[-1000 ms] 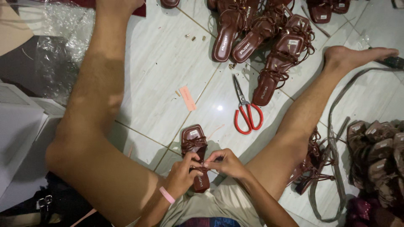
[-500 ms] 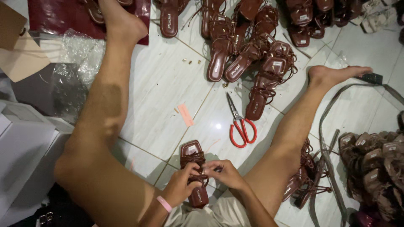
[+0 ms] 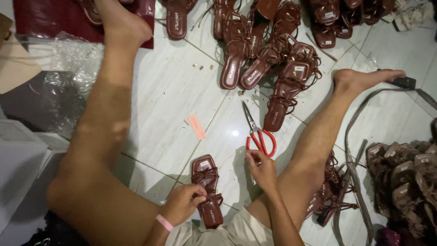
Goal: The person sits on the floor and assembles brown strappy sandals by hand. They use red-handled scissors to cut a pink tag from the heel of a sandal, then proceed to attach small metal hardware pieces to the straps using their fingers.
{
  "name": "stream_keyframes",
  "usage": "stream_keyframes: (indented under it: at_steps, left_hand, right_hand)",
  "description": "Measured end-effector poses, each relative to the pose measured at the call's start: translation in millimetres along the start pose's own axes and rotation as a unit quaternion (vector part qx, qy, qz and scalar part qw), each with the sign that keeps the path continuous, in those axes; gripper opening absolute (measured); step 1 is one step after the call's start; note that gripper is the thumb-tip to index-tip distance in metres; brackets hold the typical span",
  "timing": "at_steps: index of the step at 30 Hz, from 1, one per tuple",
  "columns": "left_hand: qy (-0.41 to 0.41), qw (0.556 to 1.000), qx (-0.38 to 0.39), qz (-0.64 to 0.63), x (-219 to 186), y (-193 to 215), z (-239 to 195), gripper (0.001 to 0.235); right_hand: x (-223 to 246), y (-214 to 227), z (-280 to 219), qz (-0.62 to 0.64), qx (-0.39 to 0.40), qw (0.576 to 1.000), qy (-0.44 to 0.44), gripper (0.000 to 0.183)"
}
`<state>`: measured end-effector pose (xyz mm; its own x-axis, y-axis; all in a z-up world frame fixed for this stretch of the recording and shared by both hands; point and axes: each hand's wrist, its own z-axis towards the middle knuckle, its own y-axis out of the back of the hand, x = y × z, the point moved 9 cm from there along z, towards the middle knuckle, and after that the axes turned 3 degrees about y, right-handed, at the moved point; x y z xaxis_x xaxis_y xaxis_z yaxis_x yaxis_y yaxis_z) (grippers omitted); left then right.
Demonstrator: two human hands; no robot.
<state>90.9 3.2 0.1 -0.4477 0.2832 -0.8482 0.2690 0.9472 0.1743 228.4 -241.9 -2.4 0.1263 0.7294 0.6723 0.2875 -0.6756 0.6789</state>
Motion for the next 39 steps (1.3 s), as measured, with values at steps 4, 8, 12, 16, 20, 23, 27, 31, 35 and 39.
stream_keyframes:
  at_steps: [4, 8, 12, 16, 20, 23, 27, 31, 35, 39]
  left_hand:
    - [0.042, 0.999, 0.016, 0.006, -3, 2, 1, 0.015]
    - [0.037, 0.999, -0.003, -0.014, -3, 7, 3, 0.024]
    - [0.076, 0.996, -0.039, 0.004, 2, 12, 2, 0.026]
    - [0.075, 0.995, -0.049, 0.038, 2, 14, 1, 0.027]
    - [0.008, 0.994, -0.083, 0.065, -8, 19, -2, 0.022]
    - [0.014, 0.994, -0.085, 0.07, -7, 21, -4, 0.021]
    - [0.005, 0.994, -0.093, 0.062, -6, 20, -3, 0.022]
    - [-0.008, 0.993, -0.093, 0.072, -6, 18, 1, 0.021]
    - [-0.008, 0.992, -0.107, 0.062, -5, 21, 0, 0.021]
    - [-0.017, 0.991, -0.111, 0.074, -6, 23, 0, 0.021]
  right_hand:
    - [15, 11, 5, 0.008, -0.012, 1.0, -0.003, 0.025]
    - [36, 24, 12, -0.109, -0.088, 0.987, 0.073, 0.036]
    - [27, 19, 20, -0.134, -0.089, 0.983, 0.092, 0.045]
    - [12, 16, 23, -0.11, -0.106, 0.982, 0.109, 0.053]
    - [-2, 13, 27, -0.087, -0.097, 0.987, 0.098, 0.045]
    - [-1, 12, 27, -0.008, -0.071, 0.995, 0.076, 0.043]
    - [19, -7, 18, 0.036, -0.022, 0.998, 0.047, 0.045]
    - [66, -51, 21, 0.064, 0.002, 0.996, 0.067, 0.046]
    - [105, -106, 33, 0.093, 0.063, 0.994, 0.018, 0.046]
    - [137, -113, 31, 0.055, 0.029, 0.992, 0.112, 0.052]
